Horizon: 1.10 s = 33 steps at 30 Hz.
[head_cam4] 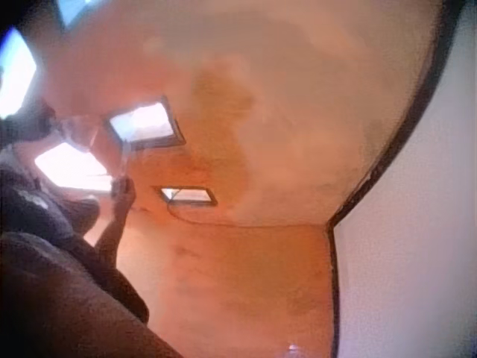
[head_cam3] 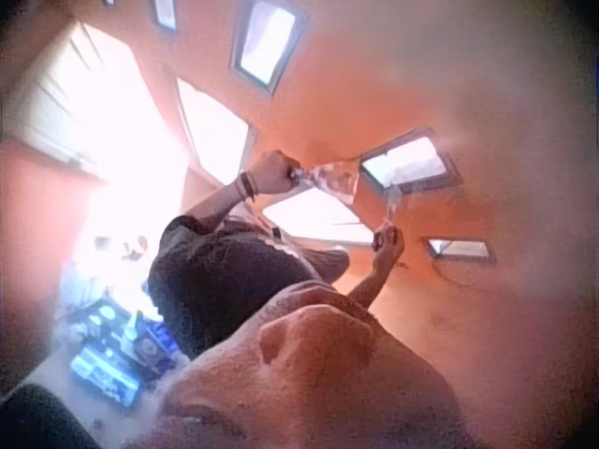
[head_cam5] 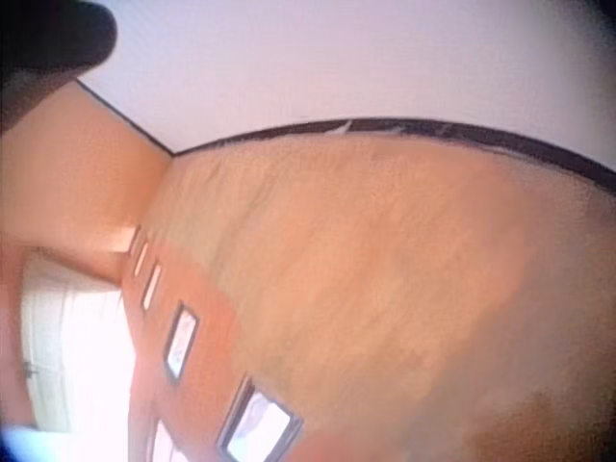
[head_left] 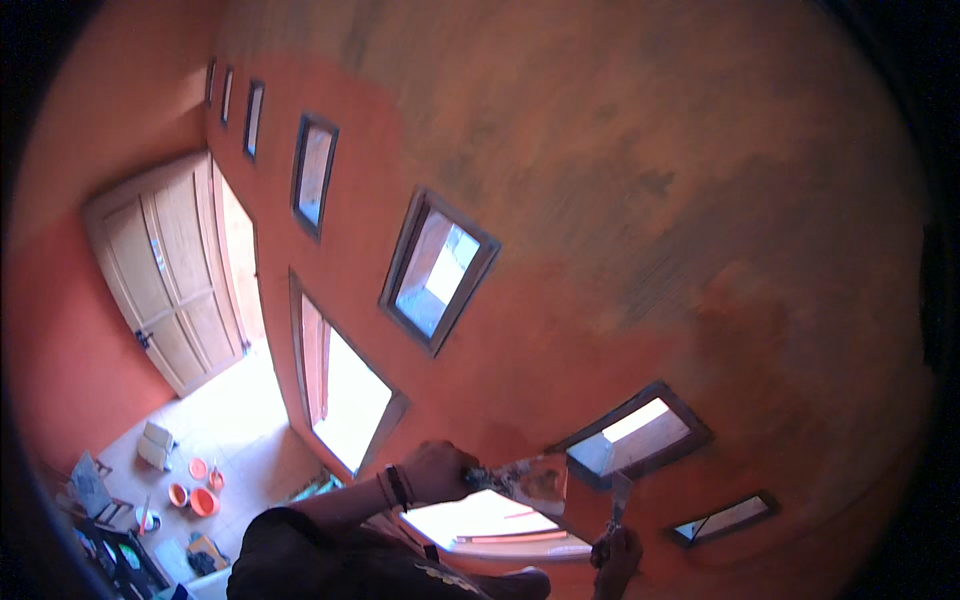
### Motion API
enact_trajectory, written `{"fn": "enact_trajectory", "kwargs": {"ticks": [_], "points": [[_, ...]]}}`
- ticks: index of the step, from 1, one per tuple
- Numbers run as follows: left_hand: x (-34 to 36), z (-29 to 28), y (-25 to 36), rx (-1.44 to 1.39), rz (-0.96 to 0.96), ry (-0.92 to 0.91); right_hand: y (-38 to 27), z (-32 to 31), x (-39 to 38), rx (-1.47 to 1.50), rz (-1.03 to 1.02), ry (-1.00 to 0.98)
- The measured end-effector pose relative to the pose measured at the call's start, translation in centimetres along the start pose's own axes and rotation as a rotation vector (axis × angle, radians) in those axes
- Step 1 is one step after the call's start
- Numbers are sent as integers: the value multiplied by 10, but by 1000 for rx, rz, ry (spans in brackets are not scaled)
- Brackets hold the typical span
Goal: The person stands on a ladder and uses a trowel and a smaller scraper to apply and smooth plaster on the ceiling. They repeatedly transfer material between the tools and work on different sections of the ceiling surface.
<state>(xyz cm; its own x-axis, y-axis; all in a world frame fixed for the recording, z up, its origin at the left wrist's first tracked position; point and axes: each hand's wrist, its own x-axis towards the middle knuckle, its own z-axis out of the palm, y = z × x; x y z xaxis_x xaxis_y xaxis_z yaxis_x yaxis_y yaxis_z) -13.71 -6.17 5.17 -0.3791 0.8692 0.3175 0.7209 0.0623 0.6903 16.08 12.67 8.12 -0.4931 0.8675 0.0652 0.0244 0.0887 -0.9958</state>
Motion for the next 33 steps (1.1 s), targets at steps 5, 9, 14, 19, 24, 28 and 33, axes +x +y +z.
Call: {"fn": "enact_trajectory", "kwargs": {"ticks": [5,9,14,19,24,28,33], "points": [[-16,-10,-9,-9,-81,70,1,-9,16,-69,-107,0],[-22,-11,-14,-79,-80,92,-20,10,18,-114,-145,-104],[-22,0,-19,-102,-97,106,-11,35,19,-41,-91,-222],[-24,-11,-3,-48,-136,16,-4,50,10,-24,-35,-333],[-27,3,0,-65,-148,15,16,33,5,57,56,-377],[-21,15,4,-129,-85,33,29,20,-5,184,149,-249],[-21,22,16,-164,-174,-73,61,6,-10,351,334,-337]]}}
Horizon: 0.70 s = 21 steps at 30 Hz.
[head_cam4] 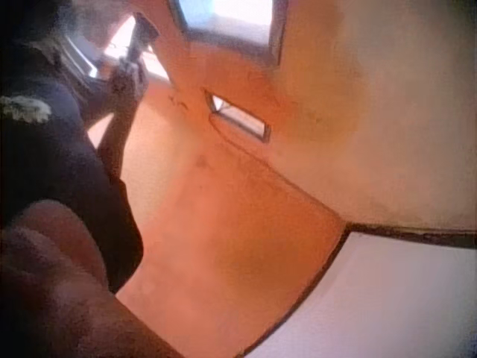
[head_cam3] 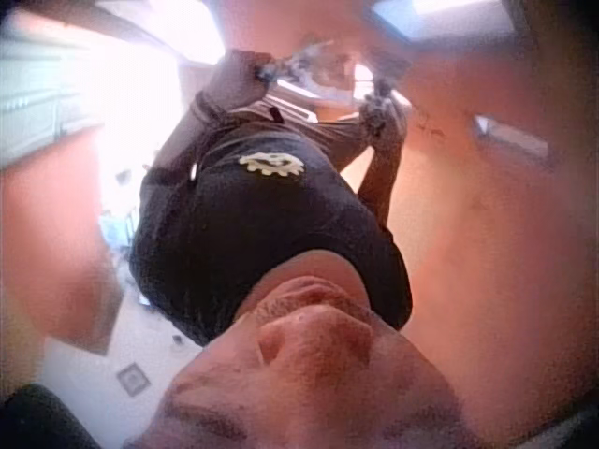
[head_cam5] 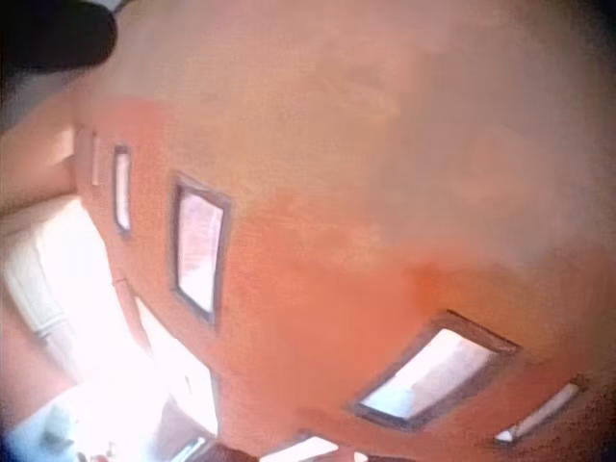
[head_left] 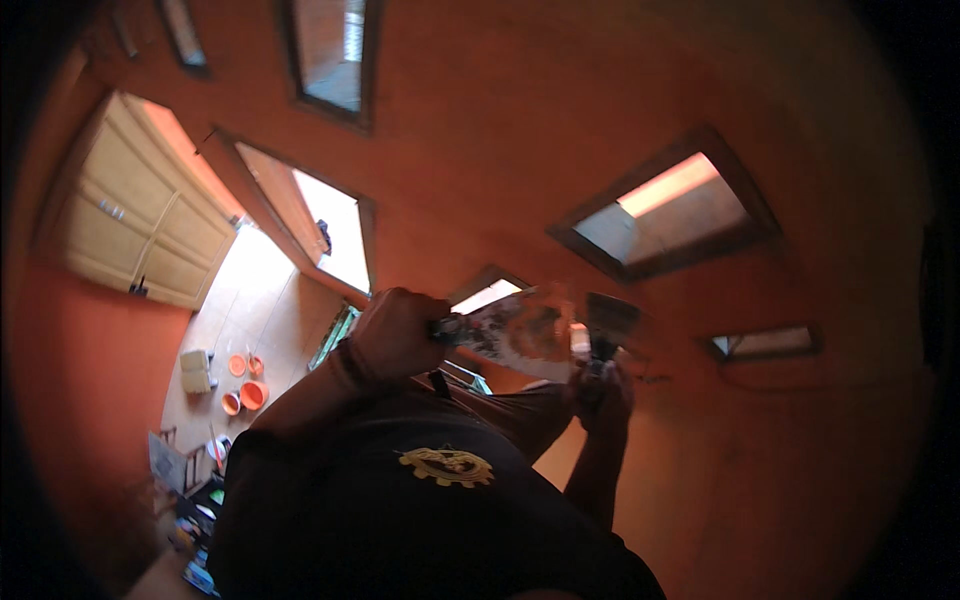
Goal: The person stands on a ladder and uses a trowel and a smaller scraper to apply and smooth plaster on the ceiling. They repeatedly transfer material between the tools and work on different sections of the ceiling surface.
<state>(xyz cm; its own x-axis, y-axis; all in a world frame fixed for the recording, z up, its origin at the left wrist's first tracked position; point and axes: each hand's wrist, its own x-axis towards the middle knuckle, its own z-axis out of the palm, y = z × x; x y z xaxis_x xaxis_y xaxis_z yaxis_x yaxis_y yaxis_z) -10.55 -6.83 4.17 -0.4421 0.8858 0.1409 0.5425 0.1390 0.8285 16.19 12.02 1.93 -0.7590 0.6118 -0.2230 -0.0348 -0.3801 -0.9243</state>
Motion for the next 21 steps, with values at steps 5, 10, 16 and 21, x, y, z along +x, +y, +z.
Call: {"fn": "enact_trajectory", "kwargs": {"ticks": [5,10,16,21], "points": [[0,15,4,92,47,-39,60,-24,-20,-48,-57,59],[3,20,15,80,84,-28,111,-53,-38,241,-125,60],[-5,36,6,103,174,26,72,-34,-37,445,1,127],[-6,32,6,147,109,-68,48,-17,-35,182,62,-21]]}}
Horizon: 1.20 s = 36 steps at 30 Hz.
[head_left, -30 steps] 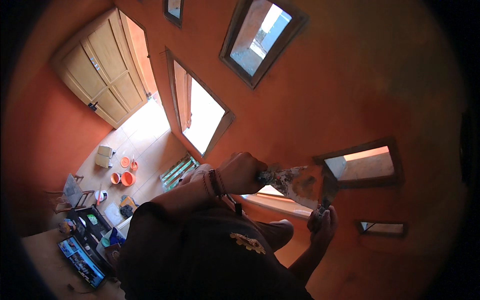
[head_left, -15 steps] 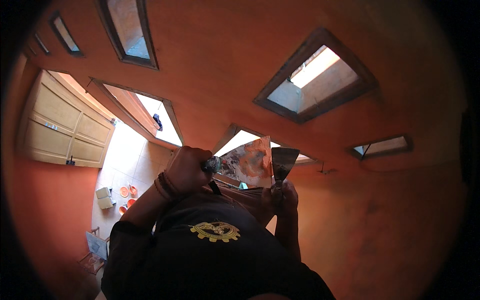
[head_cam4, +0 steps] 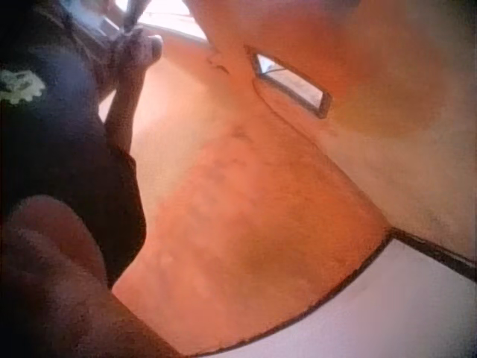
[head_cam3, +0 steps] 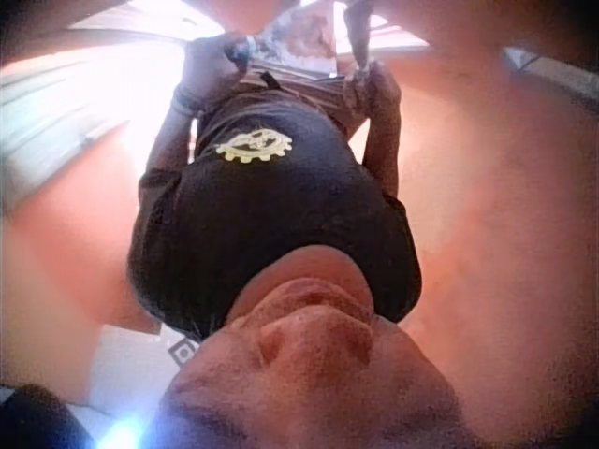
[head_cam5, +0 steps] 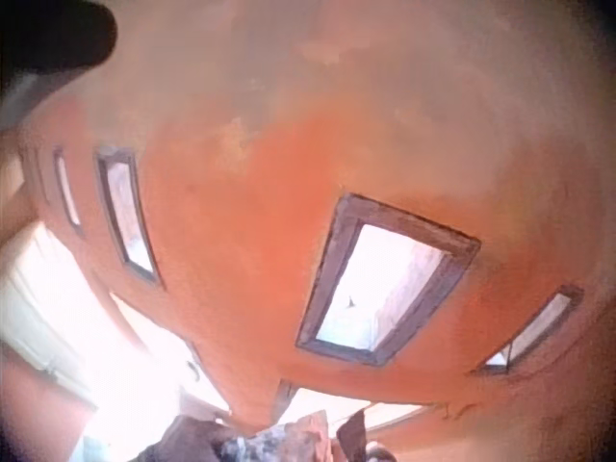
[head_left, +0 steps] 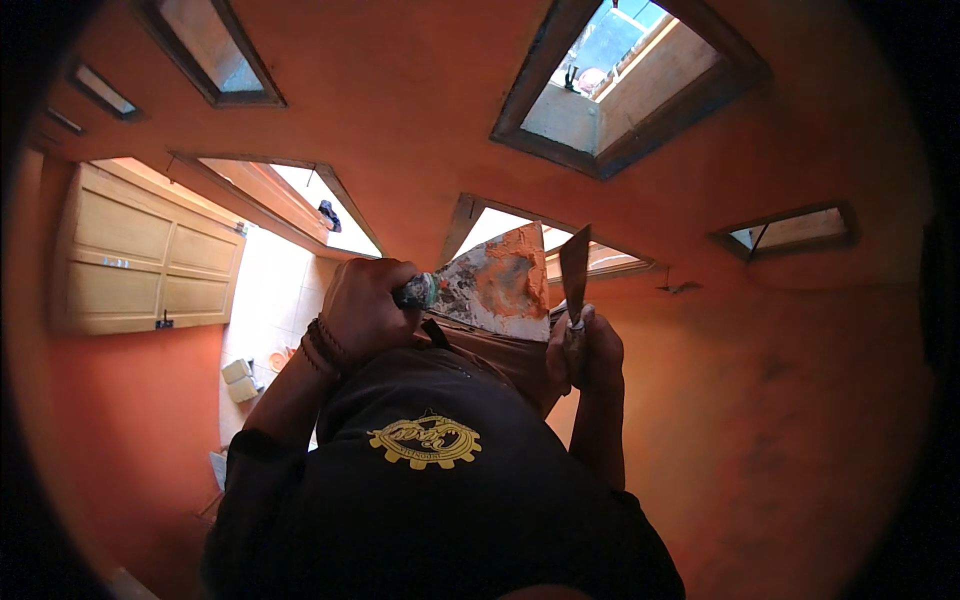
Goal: The person stands on a ladder and uses a trowel and a smaller scraper to apply and smooth plaster on the ceiling. They repeatedly transfer material between the tools and work on different sections of the ceiling surface.
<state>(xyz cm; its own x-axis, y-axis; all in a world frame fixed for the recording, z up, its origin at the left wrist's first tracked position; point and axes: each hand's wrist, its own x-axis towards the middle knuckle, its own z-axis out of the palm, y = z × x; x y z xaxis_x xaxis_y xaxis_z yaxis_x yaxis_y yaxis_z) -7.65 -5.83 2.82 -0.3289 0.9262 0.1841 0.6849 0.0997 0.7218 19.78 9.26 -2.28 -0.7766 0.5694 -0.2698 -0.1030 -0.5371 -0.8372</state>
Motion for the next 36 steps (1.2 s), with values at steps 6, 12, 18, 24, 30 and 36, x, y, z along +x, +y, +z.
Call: {"fn": "enact_trajectory", "kwargs": {"ticks": [6,12,18,24,30,36], "points": [[12,-3,2,-3,-12,8,-8,-5,-2,63,190,-245],[15,0,5,51,-51,-26,1,-14,-12,67,174,108],[-14,12,0,-51,-189,-98,43,-46,-10,457,196,560],[-69,35,-28,19,-402,-108,79,-65,-3,-315,210,295],[-83,53,-30,-37,-541,-79,77,-81,22,-587,367,200],[-72,47,-32,-65,-538,-100,61,-70,40,-601,334,197]]}}
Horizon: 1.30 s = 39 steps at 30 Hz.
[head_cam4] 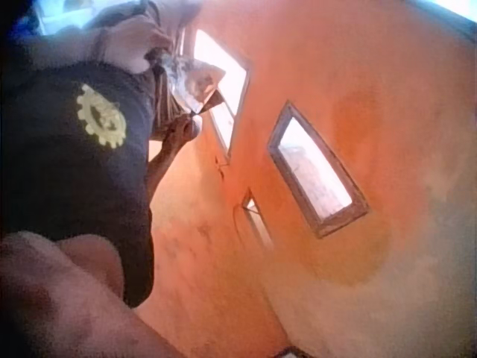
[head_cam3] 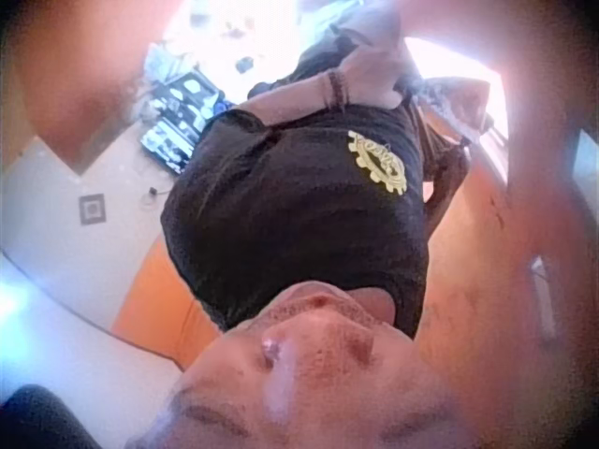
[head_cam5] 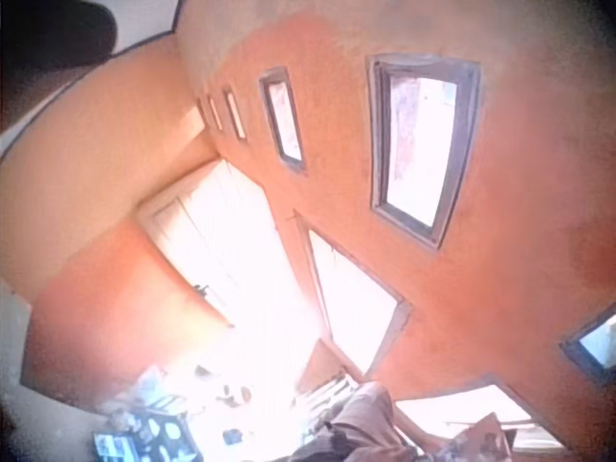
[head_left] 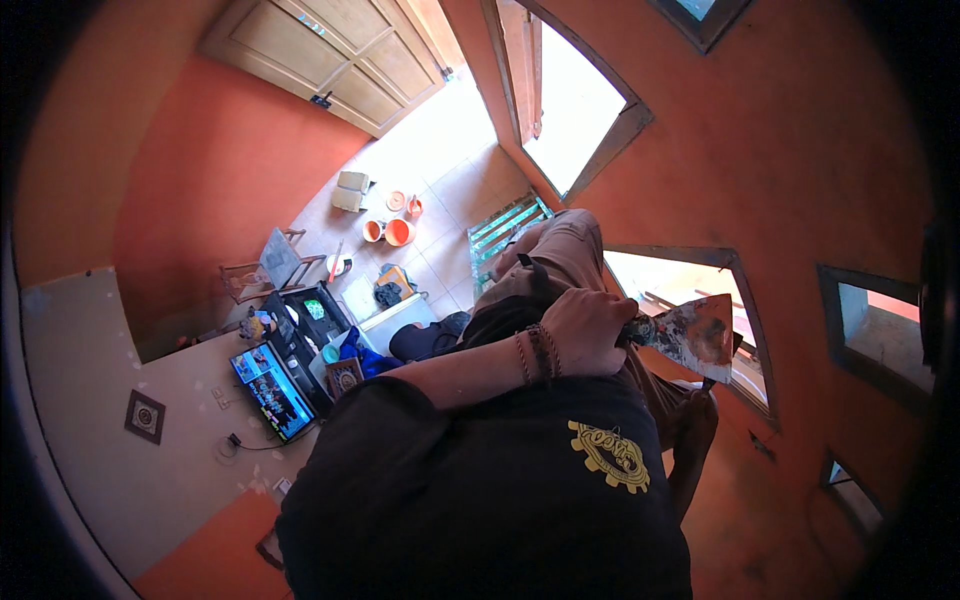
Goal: The person stands on a ladder and uses a trowel and a smaller scraper to apply and smooth plaster on the ceiling. They repeatedly transfer material between the tools and work on different sections of the ceiling surface.
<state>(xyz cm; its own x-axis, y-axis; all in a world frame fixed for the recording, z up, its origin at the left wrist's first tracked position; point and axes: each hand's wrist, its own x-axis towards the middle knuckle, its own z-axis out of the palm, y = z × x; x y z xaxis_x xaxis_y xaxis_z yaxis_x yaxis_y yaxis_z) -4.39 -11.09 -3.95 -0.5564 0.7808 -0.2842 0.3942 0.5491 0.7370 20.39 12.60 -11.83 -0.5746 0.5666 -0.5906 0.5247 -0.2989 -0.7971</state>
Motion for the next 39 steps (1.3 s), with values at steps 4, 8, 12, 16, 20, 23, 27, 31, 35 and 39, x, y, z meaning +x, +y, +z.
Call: {"fn": "enact_trajectory", "kwargs": {"ticks": [4,8,12,16,20,23,27,31,35,39], "points": [[3,5,-1,-21,23,14,4,-7,2,65,45,-67],[5,7,1,-7,60,-34,35,-14,-4,125,-2,-35],[12,16,11,-55,186,-6,74,-25,-3,140,-31,47],[17,15,31,-96,247,93,42,-6,-20,47,-219,11],[24,16,55,-164,269,29,51,2,-34,189,-135,101],[33,23,61,-116,294,-24,47,12,-40,212,-109,108],[36,19,60,-55,389,-22,39,16,-51,329,-62,102],[26,1,77,-8,375,-67,58,25,-50,370,-154,149],[26,2,82,-48,388,-69,49,28,-53,420,-182,168],[29,1,76,-7,403,-83,49,32,-54,403,-231,193]]}}
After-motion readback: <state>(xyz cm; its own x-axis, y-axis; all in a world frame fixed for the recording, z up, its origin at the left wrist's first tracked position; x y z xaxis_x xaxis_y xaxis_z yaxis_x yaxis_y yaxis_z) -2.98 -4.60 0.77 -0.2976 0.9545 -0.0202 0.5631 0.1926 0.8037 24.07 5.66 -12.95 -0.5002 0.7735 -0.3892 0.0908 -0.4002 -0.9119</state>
